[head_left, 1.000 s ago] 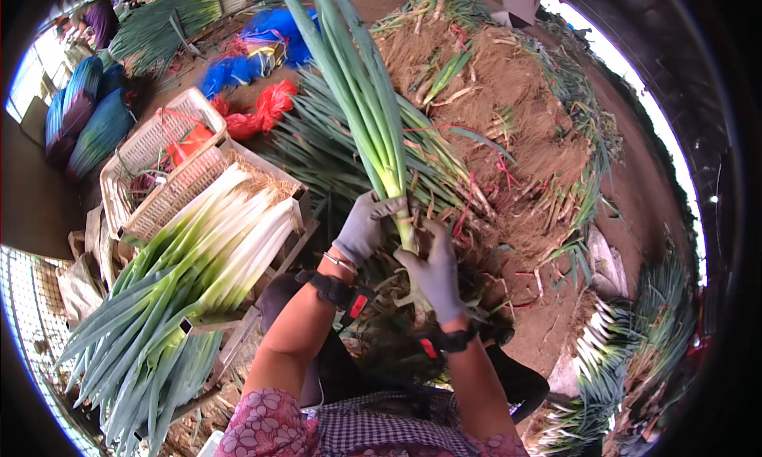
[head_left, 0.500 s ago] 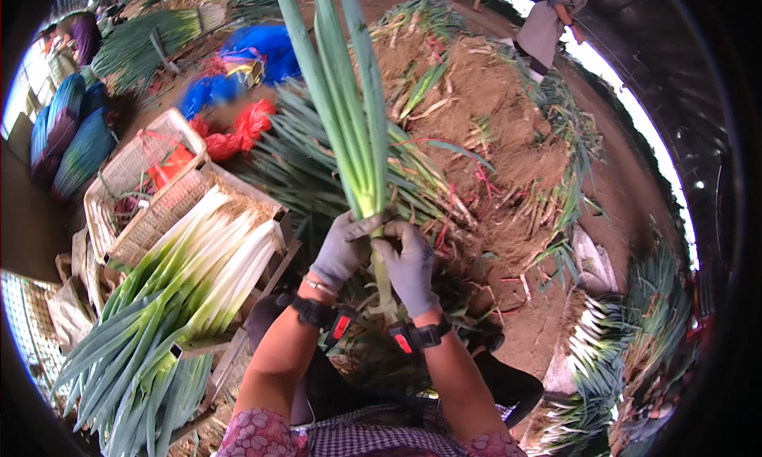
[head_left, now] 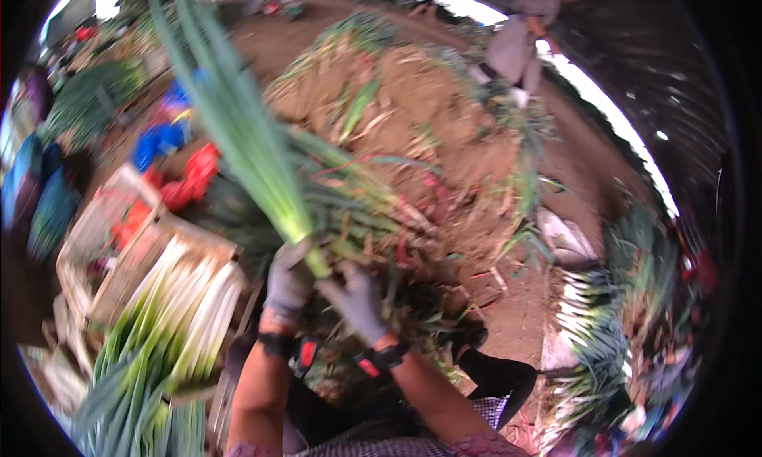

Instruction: Stripping outer leaves and sorting harvested leeks for packaging.

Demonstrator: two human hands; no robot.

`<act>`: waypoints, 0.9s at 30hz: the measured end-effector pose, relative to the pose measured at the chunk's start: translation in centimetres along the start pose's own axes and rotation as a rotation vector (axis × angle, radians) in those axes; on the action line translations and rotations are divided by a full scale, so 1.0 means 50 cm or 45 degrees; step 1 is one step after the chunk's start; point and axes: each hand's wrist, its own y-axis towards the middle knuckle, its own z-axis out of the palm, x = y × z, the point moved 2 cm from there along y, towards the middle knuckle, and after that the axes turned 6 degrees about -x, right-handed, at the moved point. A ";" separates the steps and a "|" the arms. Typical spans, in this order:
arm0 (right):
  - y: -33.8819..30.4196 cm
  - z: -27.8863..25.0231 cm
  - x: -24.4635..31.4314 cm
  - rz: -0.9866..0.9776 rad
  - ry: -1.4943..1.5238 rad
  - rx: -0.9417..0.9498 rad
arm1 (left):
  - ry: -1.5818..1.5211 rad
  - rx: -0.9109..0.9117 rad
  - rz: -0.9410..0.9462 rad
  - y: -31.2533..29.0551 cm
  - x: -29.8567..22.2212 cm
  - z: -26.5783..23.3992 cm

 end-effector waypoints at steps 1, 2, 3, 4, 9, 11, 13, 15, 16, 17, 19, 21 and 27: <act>0.002 0.002 -0.017 0.203 0.213 0.074 | -0.002 -0.027 0.006 0.002 -0.005 -0.007; 0.003 -0.001 -0.035 0.420 0.411 0.110 | -0.055 -0.002 0.013 0.001 -0.004 -0.001; -0.007 0.001 -0.066 0.815 0.720 0.178 | -0.095 0.004 0.015 0.000 0.001 0.000; -0.010 -0.022 -0.069 0.748 0.696 0.197 | -0.096 0.061 0.006 0.007 0.015 0.004; 0.003 0.001 0.018 0.022 0.060 -0.073 | 0.008 0.042 0.057 0.026 0.001 -0.030; 0.013 -0.011 0.026 0.126 -0.124 0.062 | -0.005 -0.167 0.042 -0.012 -0.014 0.013; -0.003 -0.053 -0.051 0.100 -0.047 0.048 | -0.002 -0.193 -0.141 -0.002 0.042 0.040; 0.002 -0.057 -0.043 0.146 -0.020 0.133 | 0.012 -0.195 -0.120 0.026 0.066 0.015; 0.006 -0.064 -0.030 0.120 -0.067 0.149 | 0.053 -0.189 -0.157 0.020 0.066 0.015; -0.002 -0.049 -0.025 0.532 0.259 0.131 | 0.095 -0.161 -0.194 0.010 0.058 0.016; -0.004 -0.031 -0.079 0.109 -0.120 0.150 | -0.074 -0.095 -0.220 -0.001 0.036 0.015; -0.024 0.016 -0.184 -0.442 -0.282 -0.030 | 0.081 -0.156 -0.135 0.015 0.019 -0.024; -0.039 -0.005 -0.068 0.200 0.121 0.025 | -0.051 -0.214 -0.081 0.014 0.015 0.012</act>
